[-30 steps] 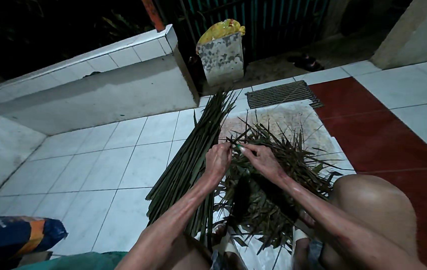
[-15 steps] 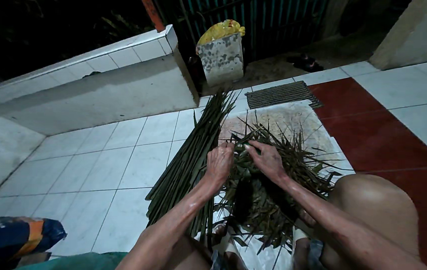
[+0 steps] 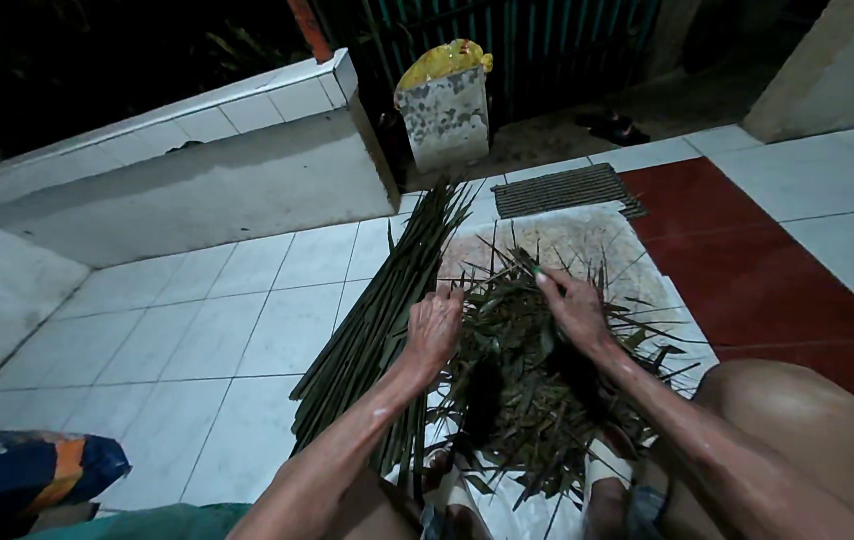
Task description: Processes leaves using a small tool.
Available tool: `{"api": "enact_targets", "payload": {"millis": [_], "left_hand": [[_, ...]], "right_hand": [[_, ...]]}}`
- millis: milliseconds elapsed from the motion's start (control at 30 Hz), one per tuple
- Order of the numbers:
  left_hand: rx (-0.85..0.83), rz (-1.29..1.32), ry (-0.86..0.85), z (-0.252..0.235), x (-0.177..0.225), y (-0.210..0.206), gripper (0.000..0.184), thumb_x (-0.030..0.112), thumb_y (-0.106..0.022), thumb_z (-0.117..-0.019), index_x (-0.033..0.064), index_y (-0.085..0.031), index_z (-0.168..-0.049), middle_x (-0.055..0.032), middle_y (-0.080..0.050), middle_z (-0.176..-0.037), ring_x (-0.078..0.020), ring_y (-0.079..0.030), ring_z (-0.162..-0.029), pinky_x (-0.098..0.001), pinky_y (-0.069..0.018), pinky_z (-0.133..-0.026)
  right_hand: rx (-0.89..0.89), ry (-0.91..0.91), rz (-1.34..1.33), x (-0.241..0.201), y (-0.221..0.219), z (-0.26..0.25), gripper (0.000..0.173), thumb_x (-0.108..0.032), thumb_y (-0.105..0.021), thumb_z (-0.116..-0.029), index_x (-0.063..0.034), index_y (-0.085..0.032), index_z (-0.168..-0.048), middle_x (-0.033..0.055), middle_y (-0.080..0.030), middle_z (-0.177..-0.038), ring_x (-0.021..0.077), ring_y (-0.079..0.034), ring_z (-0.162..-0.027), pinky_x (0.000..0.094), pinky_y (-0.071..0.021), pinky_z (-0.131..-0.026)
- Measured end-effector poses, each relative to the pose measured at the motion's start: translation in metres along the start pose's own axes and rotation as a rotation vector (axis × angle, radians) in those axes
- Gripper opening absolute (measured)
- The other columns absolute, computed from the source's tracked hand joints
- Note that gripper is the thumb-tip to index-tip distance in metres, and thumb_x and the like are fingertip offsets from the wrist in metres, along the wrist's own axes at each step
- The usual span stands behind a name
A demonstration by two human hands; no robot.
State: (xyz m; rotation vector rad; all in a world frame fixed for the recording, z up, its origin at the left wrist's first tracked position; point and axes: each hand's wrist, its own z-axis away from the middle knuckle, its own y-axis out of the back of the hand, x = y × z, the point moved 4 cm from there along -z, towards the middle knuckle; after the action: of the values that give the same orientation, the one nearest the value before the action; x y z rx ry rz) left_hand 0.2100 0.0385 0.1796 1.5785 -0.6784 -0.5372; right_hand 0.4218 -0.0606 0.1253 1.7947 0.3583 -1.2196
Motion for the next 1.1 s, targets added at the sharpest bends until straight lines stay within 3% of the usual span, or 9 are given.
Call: {"api": "enact_targets", "payload": {"millis": [167, 333, 800, 900, 1000, 1100], "left_hand": [[0.045, -0.080, -0.077, -0.002, 0.010, -0.001, 0.023, 0.009, -0.054, -0.1011, 0.0070, -0.071, -0.116, -0.0169, -0.070, -0.100, -0.0367, -0.071, -0.087, -0.0484, -0.0570, -0.065], [0.166, -0.164, -0.170, 0.001, 0.014, -0.002, 0.024, 0.005, -0.058, -0.0973, 0.0043, -0.071, -0.117, -0.0161, -0.069, -0.093, -0.0344, -0.070, -0.079, -0.0440, -0.0556, -0.058], [0.254, -0.255, -0.231, 0.005, 0.021, -0.006, 0.027, -0.001, -0.059, -0.0935, 0.0025, -0.072, -0.117, -0.0177, -0.069, -0.097, -0.0359, -0.070, -0.084, -0.0449, -0.0559, -0.062], [0.257, -0.256, -0.232, 0.006, 0.021, -0.007, 0.028, 0.000, -0.060, -0.0926, 0.0035, -0.072, -0.118, -0.0171, -0.070, -0.097, -0.0359, -0.070, -0.084, -0.0454, -0.0559, -0.061], [0.243, -0.250, -0.227, 0.007, 0.019, -0.007, 0.029, 0.000, -0.060, -0.0931, 0.0038, -0.072, -0.119, -0.0171, -0.070, -0.098, -0.0362, -0.070, -0.086, -0.0455, -0.0562, -0.063], [0.198, -0.232, -0.201, 0.007, 0.014, -0.004, 0.029, 0.000, -0.059, -0.0943, 0.0034, -0.071, -0.120, -0.0189, -0.070, -0.102, -0.0383, -0.070, -0.090, -0.0476, -0.0569, -0.066]], "right_hand": [[-0.264, 0.065, -0.081, -0.025, -0.018, 0.014, 0.040, -0.040, -0.052, -0.1071, -0.0152, -0.069, -0.133, 0.0108, -0.073, -0.113, 0.0242, -0.070, -0.100, 0.0506, -0.0552, -0.091], [-0.374, 0.087, -0.085, -0.031, -0.027, 0.016, 0.041, -0.042, -0.051, -0.1068, -0.0140, -0.072, -0.129, 0.0094, -0.074, -0.109, 0.0209, -0.069, -0.097, 0.0467, -0.0538, -0.091], [-0.340, -0.048, 0.183, -0.049, -0.024, 0.016, 0.038, -0.043, -0.050, -0.1072, -0.0206, -0.072, -0.128, 0.0112, -0.074, -0.112, 0.0322, -0.068, -0.107, 0.0593, -0.0505, -0.093], [-0.319, -0.075, 0.204, -0.036, -0.021, 0.009, 0.038, -0.043, -0.051, -0.1070, -0.0196, -0.073, -0.127, 0.0128, -0.073, -0.113, 0.0345, -0.067, -0.107, 0.0615, -0.0504, -0.092], [-0.289, -0.139, 0.198, -0.015, -0.016, -0.001, 0.037, -0.042, -0.052, -0.1069, -0.0155, -0.075, -0.118, 0.0154, -0.073, -0.106, 0.0364, -0.067, -0.102, 0.0624, -0.0502, -0.088], [-0.221, -0.218, 0.217, 0.011, -0.006, -0.008, 0.038, -0.040, -0.052, -0.1074, -0.0116, -0.074, -0.119, 0.0190, -0.072, -0.109, 0.0400, -0.067, -0.105, 0.0641, -0.0496, -0.090]]}}
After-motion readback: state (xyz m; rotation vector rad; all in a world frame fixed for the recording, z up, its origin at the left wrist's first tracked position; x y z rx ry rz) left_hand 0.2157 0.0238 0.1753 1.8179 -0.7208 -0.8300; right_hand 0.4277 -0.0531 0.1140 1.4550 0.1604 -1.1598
